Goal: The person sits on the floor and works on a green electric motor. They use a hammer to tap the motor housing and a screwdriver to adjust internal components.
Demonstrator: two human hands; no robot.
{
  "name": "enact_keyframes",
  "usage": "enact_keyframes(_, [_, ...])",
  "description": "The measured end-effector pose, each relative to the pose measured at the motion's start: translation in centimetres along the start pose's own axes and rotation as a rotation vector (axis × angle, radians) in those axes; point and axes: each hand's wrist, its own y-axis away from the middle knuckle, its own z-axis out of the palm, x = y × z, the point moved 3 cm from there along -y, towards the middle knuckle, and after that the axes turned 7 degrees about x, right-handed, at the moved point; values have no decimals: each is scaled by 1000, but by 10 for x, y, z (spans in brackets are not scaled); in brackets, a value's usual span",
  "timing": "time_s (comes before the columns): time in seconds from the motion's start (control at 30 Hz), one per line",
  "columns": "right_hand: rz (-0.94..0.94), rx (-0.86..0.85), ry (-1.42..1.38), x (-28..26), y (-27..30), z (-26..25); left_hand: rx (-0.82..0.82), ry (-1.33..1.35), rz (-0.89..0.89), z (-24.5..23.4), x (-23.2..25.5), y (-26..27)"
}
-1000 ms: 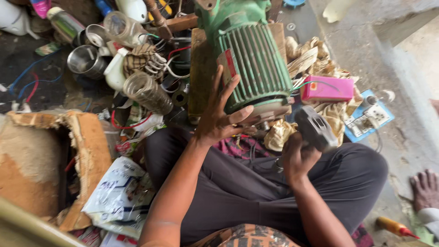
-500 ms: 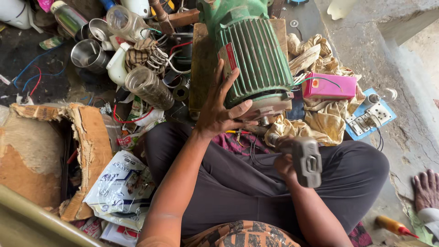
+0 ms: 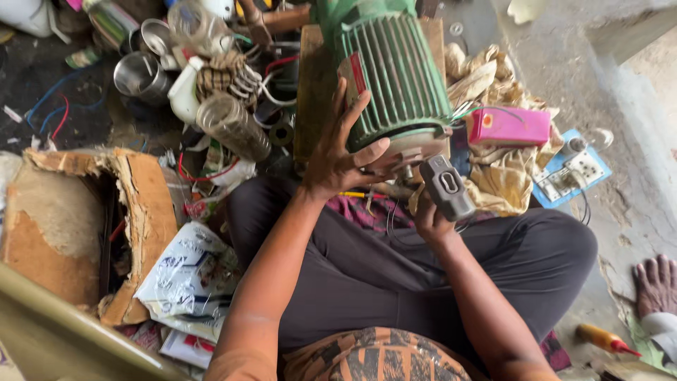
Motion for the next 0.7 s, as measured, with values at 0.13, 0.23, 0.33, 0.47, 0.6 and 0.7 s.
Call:
enact_keyframes(0.13, [-30,85,20,6,-5,-1,15,-14,8,-3,1,-10])
enact_keyframes(0.23, [-35,70,-2,3,13,-27,11,-29,-10,2,-1,-7])
enact_keyframes(0.33, [-8,15,-11,-4,21,-35,1,-5,-15,3,-7,1])
enact_keyframes(0.47, [-19,2,28,-20,-9,-13,22,-18,-12,-1,1,0])
enact_keyframes(0.6, [-14,56,-45,-40,-24,-31,24,-20,14,0,-2,-9])
enact_keyframes(0.7, [-84,45,-326,-51,-4,-53,28,-23,17,4,-7,-2])
